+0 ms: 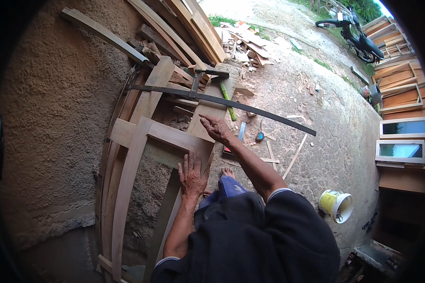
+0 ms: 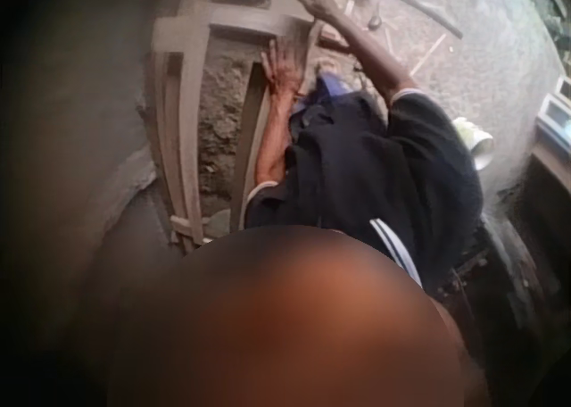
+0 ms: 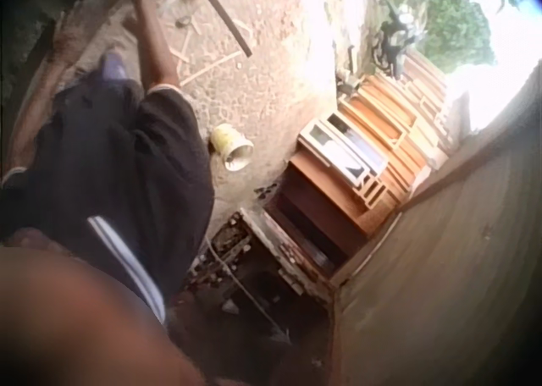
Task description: The person assembles a wooden window frame by aligning pieces, measuring with a tape measure, and nailing them together using a hammer. The person then lifts the completed frame and places it against a wall with other frames.
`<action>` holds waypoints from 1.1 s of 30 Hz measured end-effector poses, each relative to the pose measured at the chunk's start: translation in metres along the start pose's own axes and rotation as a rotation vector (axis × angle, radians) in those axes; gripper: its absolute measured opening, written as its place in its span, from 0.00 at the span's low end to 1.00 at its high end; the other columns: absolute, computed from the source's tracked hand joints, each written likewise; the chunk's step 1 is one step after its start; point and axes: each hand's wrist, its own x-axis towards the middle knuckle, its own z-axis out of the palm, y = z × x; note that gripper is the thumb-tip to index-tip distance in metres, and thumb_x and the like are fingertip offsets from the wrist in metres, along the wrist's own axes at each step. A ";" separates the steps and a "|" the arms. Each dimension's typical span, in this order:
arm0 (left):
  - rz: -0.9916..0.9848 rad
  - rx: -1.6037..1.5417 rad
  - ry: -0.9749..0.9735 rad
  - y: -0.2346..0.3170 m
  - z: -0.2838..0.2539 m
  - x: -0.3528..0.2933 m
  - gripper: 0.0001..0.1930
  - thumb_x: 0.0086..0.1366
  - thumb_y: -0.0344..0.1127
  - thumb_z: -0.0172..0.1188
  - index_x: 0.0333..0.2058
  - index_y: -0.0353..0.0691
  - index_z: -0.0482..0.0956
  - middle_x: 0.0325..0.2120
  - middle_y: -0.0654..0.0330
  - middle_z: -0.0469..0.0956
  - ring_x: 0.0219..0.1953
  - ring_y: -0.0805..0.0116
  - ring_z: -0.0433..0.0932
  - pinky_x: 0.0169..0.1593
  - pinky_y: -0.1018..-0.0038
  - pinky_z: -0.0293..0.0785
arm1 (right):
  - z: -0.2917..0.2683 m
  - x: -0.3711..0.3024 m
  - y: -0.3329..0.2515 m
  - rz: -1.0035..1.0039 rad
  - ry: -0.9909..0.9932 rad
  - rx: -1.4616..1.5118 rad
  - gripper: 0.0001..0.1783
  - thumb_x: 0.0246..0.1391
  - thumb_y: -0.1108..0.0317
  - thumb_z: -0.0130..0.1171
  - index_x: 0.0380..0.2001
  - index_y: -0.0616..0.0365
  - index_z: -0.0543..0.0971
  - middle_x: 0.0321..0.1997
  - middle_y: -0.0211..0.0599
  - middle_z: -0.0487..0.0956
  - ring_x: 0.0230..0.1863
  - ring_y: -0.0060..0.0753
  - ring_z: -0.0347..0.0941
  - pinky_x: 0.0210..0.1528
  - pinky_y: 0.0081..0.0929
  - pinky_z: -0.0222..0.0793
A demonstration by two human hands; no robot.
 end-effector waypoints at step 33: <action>-0.121 0.245 -0.111 -0.011 0.048 0.036 0.46 0.63 0.52 0.63 0.71 0.32 0.53 0.71 0.37 0.50 0.72 0.33 0.50 0.72 0.43 0.43 | 0.205 -0.117 0.624 1.372 0.570 0.224 0.23 0.61 0.53 0.56 0.51 0.59 0.78 0.47 0.52 0.80 0.47 0.51 0.77 0.45 0.43 0.75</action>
